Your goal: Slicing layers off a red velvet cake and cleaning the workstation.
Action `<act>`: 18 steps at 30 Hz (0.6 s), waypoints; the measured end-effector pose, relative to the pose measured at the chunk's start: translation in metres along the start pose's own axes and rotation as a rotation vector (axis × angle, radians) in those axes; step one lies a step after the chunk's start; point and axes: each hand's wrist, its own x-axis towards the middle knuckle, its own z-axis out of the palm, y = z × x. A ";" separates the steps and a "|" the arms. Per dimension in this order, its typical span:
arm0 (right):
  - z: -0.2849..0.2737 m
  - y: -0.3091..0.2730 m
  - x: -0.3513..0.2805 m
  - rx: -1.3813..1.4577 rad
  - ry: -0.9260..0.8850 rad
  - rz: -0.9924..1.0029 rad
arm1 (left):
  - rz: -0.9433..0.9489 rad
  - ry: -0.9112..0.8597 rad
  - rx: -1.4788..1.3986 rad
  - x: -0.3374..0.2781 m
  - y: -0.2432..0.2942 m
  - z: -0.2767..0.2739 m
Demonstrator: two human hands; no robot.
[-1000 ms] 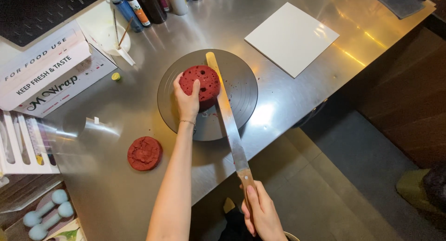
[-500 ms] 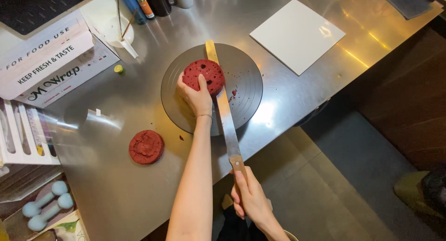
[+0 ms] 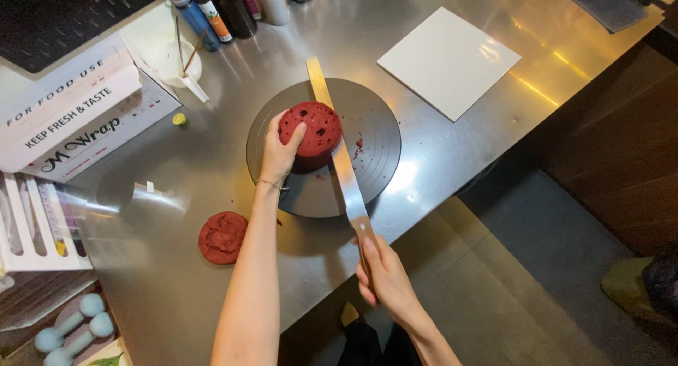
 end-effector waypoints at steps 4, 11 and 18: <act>0.024 -0.012 0.030 -0.010 -0.027 -0.099 | 0.109 0.284 0.211 -0.010 -0.010 0.023; 0.031 0.032 -0.045 0.134 -0.097 0.008 | 0.114 0.525 0.325 -0.022 -0.011 0.043; 0.000 0.026 -0.043 0.144 -0.109 0.097 | 0.066 0.414 0.177 -0.004 -0.006 0.009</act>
